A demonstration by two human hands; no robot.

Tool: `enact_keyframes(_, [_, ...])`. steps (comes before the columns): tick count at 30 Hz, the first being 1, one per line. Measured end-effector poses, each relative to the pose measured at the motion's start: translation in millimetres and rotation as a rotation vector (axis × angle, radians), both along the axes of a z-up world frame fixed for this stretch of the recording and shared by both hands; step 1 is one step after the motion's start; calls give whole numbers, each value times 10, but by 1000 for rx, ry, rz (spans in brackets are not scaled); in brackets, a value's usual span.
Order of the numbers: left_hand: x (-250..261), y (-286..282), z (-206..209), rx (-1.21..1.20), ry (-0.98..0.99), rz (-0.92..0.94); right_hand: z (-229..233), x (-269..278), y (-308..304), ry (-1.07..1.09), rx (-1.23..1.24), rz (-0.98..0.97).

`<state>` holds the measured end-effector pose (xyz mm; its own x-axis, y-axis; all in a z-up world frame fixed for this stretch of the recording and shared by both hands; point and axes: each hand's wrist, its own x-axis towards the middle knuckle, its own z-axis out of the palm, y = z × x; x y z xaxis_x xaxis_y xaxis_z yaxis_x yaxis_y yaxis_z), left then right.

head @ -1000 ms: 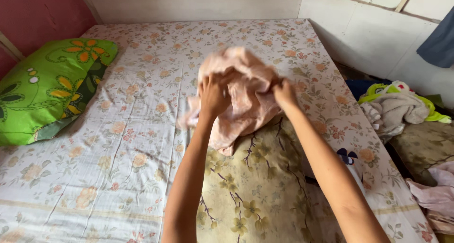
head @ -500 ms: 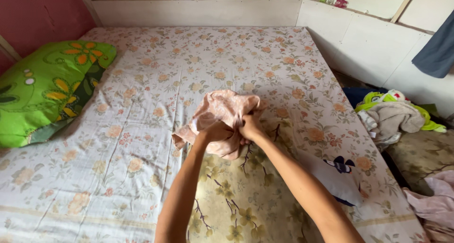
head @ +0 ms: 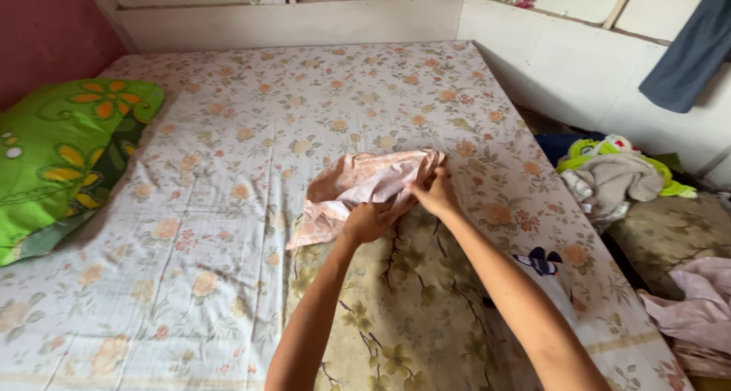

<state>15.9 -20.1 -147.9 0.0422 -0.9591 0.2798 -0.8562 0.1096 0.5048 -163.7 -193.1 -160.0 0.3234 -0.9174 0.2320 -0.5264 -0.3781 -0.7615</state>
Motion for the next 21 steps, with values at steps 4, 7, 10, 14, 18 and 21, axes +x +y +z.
enact_keyframes(4, [76,-31,205,215,264,24,9,8,111,316,38,1])
enact_keyframes(7, [101,49,308,-115,187,91,-106,-64,70,158,-33,163])
enact_keyframes(10, [26,112,327,68,104,107,-236,-291,-34,183,139,93])
enact_keyframes(14, [-217,79,215,-112,-240,31,-365,-655,-24,223,256,107])
enact_keyframes(18, [-582,-130,149,-190,-161,119,-589,-839,9,157,248,197])
enact_keyframes(21, [-890,-194,254,-138,-203,166,-817,-1038,-144,40,236,302])
